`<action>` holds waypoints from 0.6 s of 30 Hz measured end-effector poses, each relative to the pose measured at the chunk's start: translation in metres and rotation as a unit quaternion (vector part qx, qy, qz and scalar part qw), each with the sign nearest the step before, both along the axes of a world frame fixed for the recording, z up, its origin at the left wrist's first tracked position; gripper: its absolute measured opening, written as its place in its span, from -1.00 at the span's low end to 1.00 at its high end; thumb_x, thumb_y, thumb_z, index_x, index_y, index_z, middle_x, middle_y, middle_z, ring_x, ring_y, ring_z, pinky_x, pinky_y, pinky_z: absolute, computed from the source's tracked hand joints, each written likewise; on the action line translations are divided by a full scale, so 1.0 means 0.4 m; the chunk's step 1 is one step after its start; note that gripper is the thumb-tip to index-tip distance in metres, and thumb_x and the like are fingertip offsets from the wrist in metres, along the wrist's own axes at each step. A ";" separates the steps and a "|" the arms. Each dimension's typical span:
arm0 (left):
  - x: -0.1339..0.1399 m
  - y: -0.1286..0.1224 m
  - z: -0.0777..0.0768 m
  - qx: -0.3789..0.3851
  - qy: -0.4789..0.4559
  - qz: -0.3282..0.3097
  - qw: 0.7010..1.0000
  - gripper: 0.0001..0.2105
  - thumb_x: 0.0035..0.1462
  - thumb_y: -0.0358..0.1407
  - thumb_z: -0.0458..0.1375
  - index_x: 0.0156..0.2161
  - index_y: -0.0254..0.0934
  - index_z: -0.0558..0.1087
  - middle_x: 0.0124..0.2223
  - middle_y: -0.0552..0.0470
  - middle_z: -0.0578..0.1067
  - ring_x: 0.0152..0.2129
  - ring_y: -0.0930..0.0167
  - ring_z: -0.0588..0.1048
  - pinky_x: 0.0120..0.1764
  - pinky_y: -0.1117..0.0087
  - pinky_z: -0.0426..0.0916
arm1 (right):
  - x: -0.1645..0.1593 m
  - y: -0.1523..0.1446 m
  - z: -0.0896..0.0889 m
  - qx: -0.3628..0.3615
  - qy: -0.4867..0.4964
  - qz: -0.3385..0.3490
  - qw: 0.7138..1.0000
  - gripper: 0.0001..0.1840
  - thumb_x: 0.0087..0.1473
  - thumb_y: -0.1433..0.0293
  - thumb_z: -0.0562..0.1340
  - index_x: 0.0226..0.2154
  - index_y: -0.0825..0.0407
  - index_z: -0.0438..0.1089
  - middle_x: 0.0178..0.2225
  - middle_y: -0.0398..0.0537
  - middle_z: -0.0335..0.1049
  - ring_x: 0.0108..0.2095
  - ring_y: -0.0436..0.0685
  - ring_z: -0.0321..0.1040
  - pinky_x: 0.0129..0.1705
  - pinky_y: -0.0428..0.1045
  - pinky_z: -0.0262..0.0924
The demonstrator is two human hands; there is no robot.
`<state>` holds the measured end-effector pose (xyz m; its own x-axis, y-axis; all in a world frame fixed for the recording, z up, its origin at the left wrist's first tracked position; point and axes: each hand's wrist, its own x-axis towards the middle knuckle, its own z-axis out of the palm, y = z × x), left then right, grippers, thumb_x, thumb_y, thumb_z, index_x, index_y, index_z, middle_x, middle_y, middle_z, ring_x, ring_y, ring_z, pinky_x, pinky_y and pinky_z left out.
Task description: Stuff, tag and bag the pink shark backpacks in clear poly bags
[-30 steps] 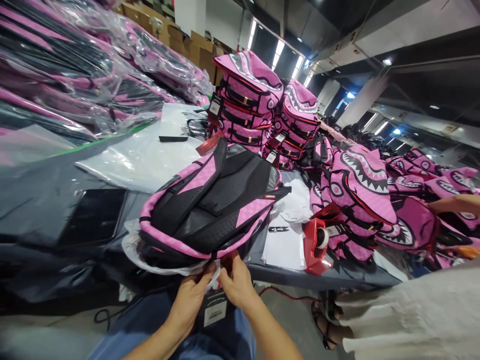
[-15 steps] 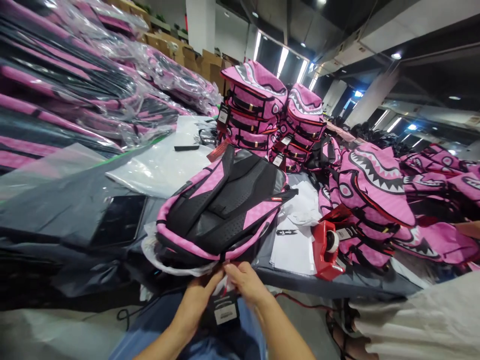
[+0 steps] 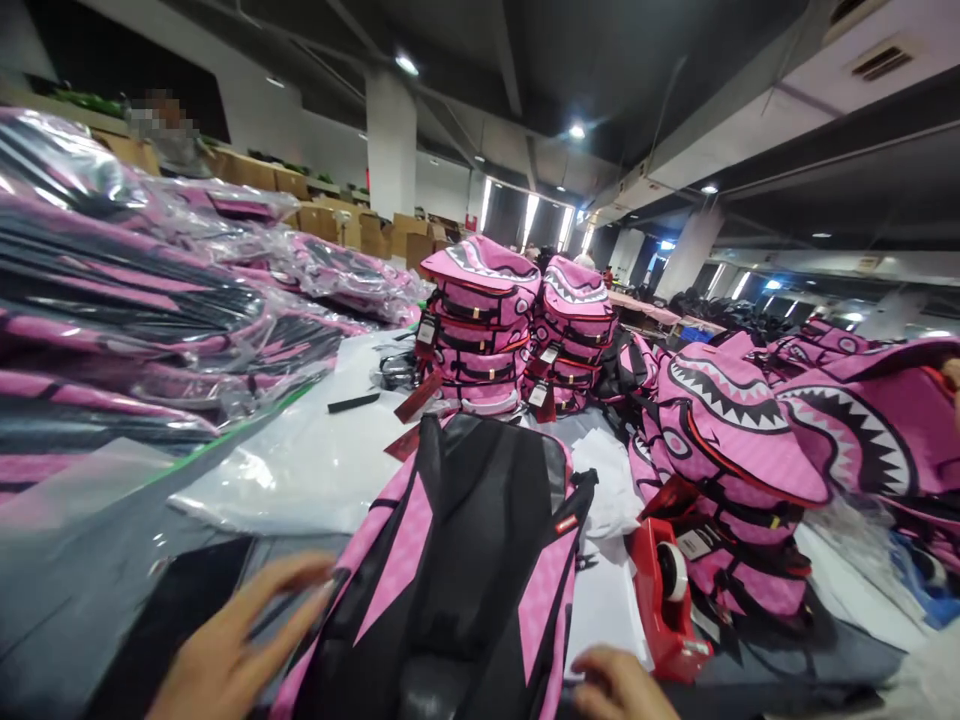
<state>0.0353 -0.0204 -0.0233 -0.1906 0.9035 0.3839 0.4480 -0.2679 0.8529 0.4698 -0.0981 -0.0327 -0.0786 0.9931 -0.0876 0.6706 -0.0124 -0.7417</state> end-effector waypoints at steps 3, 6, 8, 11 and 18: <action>0.088 0.281 0.145 -0.117 0.095 0.032 0.988 -0.35 0.03 0.13 0.08 0.12 -0.27 0.38 0.03 -0.20 0.57 -0.05 0.11 0.56 0.02 0.15 0.44 | -0.043 0.097 0.081 0.128 -0.023 -0.072 0.989 -0.64 0.18 0.06 0.14 -0.33 -0.07 0.51 -0.38 0.06 0.52 -0.35 0.25 0.48 -0.28 0.07 0.35; 0.159 0.503 0.223 -0.187 0.123 0.059 0.973 -0.28 0.02 0.13 0.18 0.09 -0.50 0.37 0.11 -0.53 0.46 0.12 -0.14 0.43 0.08 -0.04 0.34 | -0.166 0.192 0.131 0.164 -0.074 0.048 0.982 -0.79 0.19 0.27 0.15 -0.27 -0.07 0.50 -0.34 -0.03 0.53 -0.36 0.15 0.46 -0.30 -0.02 0.28; 0.157 0.593 0.240 -0.240 0.120 0.060 0.962 -0.42 0.04 0.03 0.28 -0.05 -0.48 0.45 0.01 -0.50 0.52 0.05 -0.14 0.48 0.02 -0.07 0.36 | -0.248 0.257 0.146 0.151 -0.118 0.139 0.972 -0.85 0.11 0.39 0.23 -0.27 -0.09 0.51 -0.37 -0.10 0.53 -0.40 0.10 0.44 -0.35 -0.07 0.20; 0.089 0.642 0.239 -0.309 0.090 0.030 0.946 -0.72 0.15 -0.13 0.31 -0.23 -0.35 0.49 -0.20 -0.10 0.59 -0.19 0.23 0.58 -0.09 0.13 0.46 | -0.336 0.379 0.166 0.174 -0.162 0.182 0.954 -0.84 0.04 0.50 0.28 -0.32 -0.06 0.52 -0.38 -0.12 0.53 -0.38 0.09 0.45 -0.35 -0.08 0.16; -0.026 0.578 0.208 -0.358 -0.047 -0.001 0.933 -0.73 0.34 -0.12 0.16 -0.20 -0.34 0.47 -0.35 0.08 0.51 -0.50 0.49 0.48 -0.40 0.41 0.46 | -0.586 0.730 0.196 0.277 -0.131 0.273 0.912 -0.61 0.07 0.53 0.34 -0.02 -0.03 0.45 -0.02 -0.01 0.50 -0.03 0.16 0.43 -0.09 -0.04 0.23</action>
